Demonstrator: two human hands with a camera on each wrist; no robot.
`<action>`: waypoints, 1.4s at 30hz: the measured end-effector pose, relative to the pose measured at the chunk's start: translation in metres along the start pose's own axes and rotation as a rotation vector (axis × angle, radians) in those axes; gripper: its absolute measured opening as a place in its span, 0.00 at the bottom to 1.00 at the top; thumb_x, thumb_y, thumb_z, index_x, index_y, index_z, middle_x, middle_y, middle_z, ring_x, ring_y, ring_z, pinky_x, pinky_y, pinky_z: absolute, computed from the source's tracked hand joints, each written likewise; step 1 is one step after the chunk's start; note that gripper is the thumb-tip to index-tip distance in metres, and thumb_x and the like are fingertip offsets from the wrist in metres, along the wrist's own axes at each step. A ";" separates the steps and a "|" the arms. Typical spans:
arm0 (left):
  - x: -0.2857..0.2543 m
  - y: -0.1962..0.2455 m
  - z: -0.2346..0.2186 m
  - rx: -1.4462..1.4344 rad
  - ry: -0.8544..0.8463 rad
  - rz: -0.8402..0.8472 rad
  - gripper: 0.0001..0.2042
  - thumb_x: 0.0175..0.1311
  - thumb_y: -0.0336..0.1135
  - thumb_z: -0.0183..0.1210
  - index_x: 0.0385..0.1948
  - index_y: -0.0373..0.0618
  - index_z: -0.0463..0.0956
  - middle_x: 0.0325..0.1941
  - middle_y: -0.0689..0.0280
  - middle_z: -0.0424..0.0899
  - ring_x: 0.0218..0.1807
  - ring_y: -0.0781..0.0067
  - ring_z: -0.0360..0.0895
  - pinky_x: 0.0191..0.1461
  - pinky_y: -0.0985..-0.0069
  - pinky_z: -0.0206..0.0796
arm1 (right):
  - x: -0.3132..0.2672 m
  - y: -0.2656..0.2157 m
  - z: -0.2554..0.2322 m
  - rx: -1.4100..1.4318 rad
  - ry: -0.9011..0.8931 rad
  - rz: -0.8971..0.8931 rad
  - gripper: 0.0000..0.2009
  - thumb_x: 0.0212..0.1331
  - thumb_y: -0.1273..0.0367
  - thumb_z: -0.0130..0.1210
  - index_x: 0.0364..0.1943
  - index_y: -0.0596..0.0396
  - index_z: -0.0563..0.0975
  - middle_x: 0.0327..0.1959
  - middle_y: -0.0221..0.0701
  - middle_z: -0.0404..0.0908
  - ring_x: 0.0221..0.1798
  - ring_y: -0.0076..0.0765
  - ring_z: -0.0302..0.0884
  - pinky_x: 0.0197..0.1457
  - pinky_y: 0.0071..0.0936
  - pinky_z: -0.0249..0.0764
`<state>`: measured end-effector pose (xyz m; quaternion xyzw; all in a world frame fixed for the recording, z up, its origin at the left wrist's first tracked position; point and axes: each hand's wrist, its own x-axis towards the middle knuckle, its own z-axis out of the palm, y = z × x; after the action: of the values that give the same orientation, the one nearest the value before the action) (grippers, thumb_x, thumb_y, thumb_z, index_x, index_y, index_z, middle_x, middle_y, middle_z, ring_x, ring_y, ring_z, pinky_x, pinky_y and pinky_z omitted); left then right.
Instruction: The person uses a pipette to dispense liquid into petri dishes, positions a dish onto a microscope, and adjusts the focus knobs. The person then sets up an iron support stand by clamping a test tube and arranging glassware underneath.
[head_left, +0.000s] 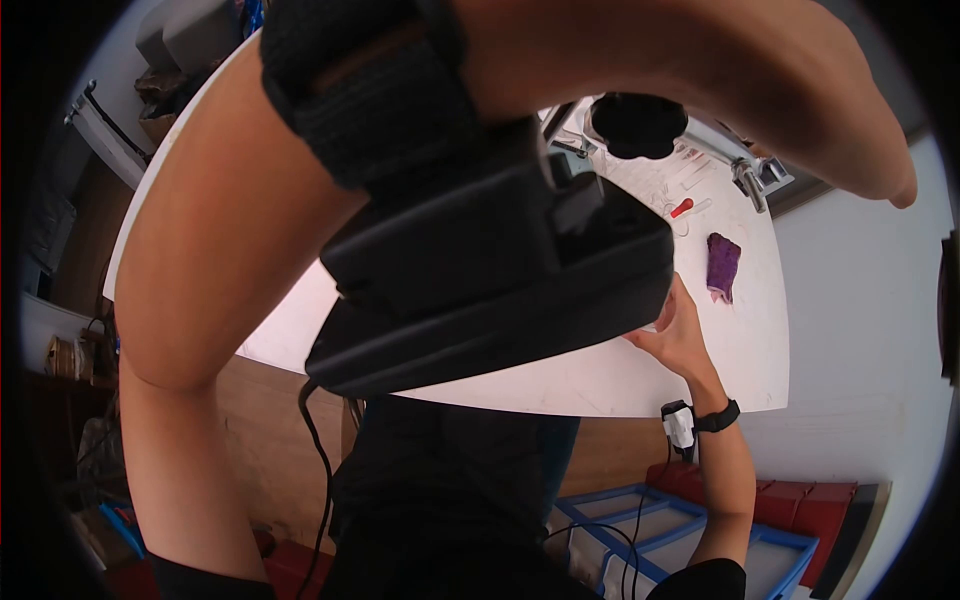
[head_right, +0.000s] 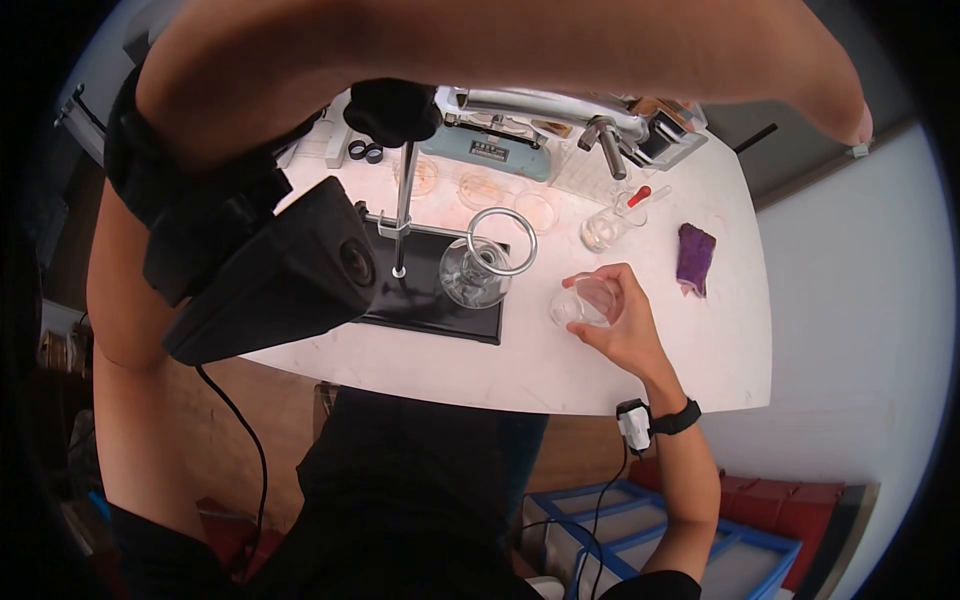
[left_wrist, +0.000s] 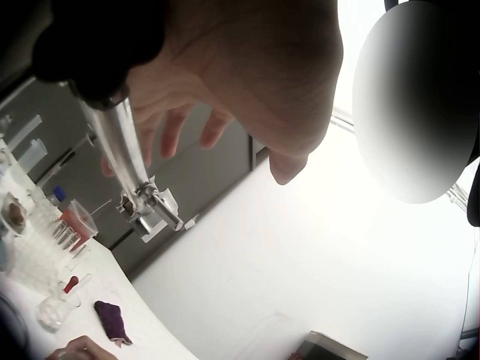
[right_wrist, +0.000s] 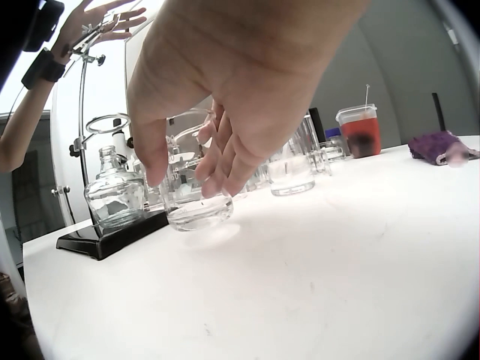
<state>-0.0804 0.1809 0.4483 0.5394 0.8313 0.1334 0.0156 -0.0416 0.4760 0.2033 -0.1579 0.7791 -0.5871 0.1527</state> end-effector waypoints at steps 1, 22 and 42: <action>0.000 0.000 0.000 0.000 0.002 0.003 0.18 0.65 0.44 0.52 0.40 0.32 0.71 0.31 0.47 0.75 0.38 0.56 0.75 0.44 0.66 0.65 | 0.000 -0.002 0.001 -0.032 -0.001 0.000 0.30 0.39 0.88 0.62 0.47 0.56 0.62 0.53 0.43 0.74 0.61 0.36 0.69 0.72 0.36 0.59; -0.018 -0.010 -0.016 -0.005 0.046 0.052 0.18 0.66 0.42 0.52 0.45 0.33 0.70 0.37 0.48 0.74 0.43 0.56 0.74 0.49 0.65 0.64 | 0.002 -0.017 -0.001 -0.137 -0.039 0.057 0.40 0.36 0.83 0.68 0.58 0.55 0.59 0.59 0.41 0.69 0.65 0.38 0.65 0.73 0.38 0.57; -0.018 -0.003 0.006 0.017 0.066 0.089 0.18 0.66 0.40 0.52 0.49 0.34 0.69 0.43 0.49 0.73 0.49 0.56 0.72 0.53 0.65 0.63 | 0.027 -0.020 0.077 -0.146 -0.052 -0.024 0.46 0.38 0.73 0.75 0.65 0.60 0.59 0.64 0.41 0.66 0.67 0.39 0.64 0.71 0.34 0.61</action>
<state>-0.0749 0.1649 0.4398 0.5714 0.8075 0.1449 -0.0224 -0.0322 0.3926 0.2008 -0.1933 0.8138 -0.5260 0.1539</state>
